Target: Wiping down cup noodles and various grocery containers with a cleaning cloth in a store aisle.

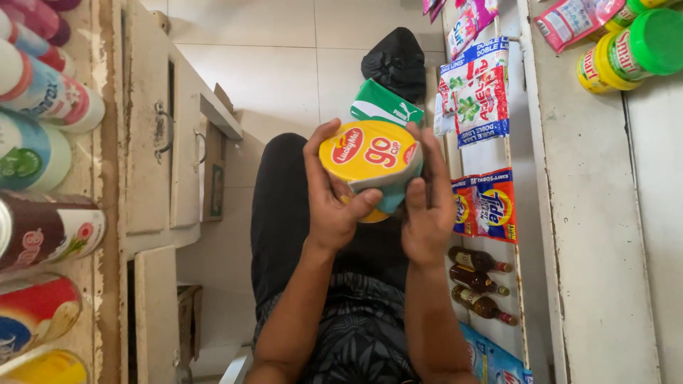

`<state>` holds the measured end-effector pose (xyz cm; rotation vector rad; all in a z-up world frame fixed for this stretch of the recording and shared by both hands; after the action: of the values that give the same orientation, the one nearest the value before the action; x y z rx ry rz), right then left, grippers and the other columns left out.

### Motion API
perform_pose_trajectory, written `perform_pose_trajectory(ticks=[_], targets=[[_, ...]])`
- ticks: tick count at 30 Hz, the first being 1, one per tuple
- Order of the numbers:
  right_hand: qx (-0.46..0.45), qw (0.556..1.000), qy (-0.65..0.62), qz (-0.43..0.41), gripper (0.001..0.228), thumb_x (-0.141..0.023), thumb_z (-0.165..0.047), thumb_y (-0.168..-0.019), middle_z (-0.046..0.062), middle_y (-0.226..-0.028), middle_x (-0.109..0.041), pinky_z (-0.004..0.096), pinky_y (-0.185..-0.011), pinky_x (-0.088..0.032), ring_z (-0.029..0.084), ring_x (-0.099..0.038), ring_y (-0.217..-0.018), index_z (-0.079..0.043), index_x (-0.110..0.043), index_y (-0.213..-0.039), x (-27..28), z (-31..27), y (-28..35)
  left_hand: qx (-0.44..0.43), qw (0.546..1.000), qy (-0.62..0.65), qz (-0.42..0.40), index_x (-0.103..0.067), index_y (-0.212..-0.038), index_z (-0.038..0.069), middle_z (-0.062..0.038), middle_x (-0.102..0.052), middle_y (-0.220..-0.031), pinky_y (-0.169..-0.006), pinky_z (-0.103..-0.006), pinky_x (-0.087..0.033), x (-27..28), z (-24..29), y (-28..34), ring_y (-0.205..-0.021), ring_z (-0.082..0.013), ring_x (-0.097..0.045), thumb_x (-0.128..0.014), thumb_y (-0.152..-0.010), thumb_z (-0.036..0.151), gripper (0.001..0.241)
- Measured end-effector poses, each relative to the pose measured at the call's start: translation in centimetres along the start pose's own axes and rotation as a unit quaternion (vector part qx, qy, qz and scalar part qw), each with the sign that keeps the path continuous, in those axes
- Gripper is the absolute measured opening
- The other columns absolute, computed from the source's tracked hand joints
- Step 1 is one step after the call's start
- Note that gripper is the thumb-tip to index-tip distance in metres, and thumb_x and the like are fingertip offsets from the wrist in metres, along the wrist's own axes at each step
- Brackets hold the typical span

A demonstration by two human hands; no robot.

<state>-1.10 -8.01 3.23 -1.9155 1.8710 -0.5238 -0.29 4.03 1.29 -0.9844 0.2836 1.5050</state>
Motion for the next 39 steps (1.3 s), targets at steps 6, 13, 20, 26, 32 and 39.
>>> perform_pose_trajectory(ticks=[6,13,20,26,32,39], targets=[[-0.028,0.995,0.057,0.079,0.016,-0.075,0.000,-0.093,0.020,-0.115,-0.065,0.035,-0.095,-0.051,0.024,-0.064,-0.103,0.005,-0.067,-0.106,3.1,-0.3,-1.7,0.055,0.962,-0.267,0.018,-0.039,-0.149,0.008,-0.024,-0.059,-0.130,-0.106,-0.0468,-0.052,0.0,3.1,-0.6,-0.123,-0.0387,-0.063,-0.093,-0.073,0.027,0.095],[0.052,0.932,0.348,0.083,0.020,-0.091,-0.011,-0.091,0.004,-0.084,-0.059,0.029,-0.065,-0.044,0.014,-0.049,-0.065,-0.012,-0.081,-0.108,3.2,-1.8,-3.2,0.019,0.901,-0.431,0.036,-0.044,-0.144,0.008,-0.027,-0.058,-0.133,-0.108,-0.0531,-0.049,-0.1,3.1,-0.6,-0.124,-0.0504,-0.061,-0.098,-0.065,0.036,0.100],[-0.050,0.987,0.037,0.148,0.042,-0.056,-0.036,-0.108,0.015,-0.118,-0.060,0.036,-0.106,-0.047,0.018,-0.056,-0.110,-0.005,-0.058,-0.137,-0.8,-2.1,-1.8,0.019,0.985,-0.154,-0.073,-0.034,-0.151,0.002,-0.026,-0.055,-0.134,-0.116,-0.0447,-0.044,0.4,1.5,0.1,-0.130,-0.0351,-0.056,-0.106,-0.044,0.023,0.130],[-0.172,0.949,-0.180,0.194,0.065,-0.046,-0.055,-0.104,0.016,-0.131,-0.063,0.039,-0.103,-0.054,0.021,-0.067,-0.111,-0.002,-0.052,-0.141,1.9,2.8,3.6,0.052,0.990,-0.026,-0.125,-0.029,-0.153,0.001,-0.027,-0.050,-0.140,-0.121,-0.0462,-0.040,1.0,1.1,0.2,-0.137,-0.0351,-0.050,-0.099,-0.056,0.029,0.122],[-0.114,0.991,0.028,0.066,0.047,-0.038,-0.028,-0.111,0.022,-0.128,-0.063,0.050,-0.111,-0.044,0.029,-0.056,-0.124,0.006,-0.053,-0.139,0.3,3.2,4.0,-0.048,0.980,-0.186,-0.053,-0.028,-0.154,0.005,-0.019,-0.045,-0.144,-0.122,-0.0417,-0.039,0.6,1.3,0.4,-0.136,-0.0260,-0.048,-0.066,-0.088,0.063,0.095],[-0.127,0.991,0.023,0.032,0.051,-0.039,-0.030,-0.111,0.025,-0.136,-0.061,0.047,-0.117,-0.042,0.028,-0.056,-0.131,0.007,-0.047,-0.146,-0.5,1.1,2.7,-0.209,0.907,-0.365,-0.003,-0.032,-0.150,0.003,-0.029,-0.036,-0.152,-0.126,-0.0492,-0.031,0.2,1.2,-0.1,-0.145,-0.0447,-0.040,-0.075,-0.086,0.056,0.094]])
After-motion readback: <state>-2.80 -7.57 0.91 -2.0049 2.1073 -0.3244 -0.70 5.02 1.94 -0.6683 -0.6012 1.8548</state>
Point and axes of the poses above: each hand's wrist, its own y-axis away from the middle knuckle, its own x-axis out of the back of the hand, z = x × y, the point moved 1 cm from there along -y, towards the middle knuckle
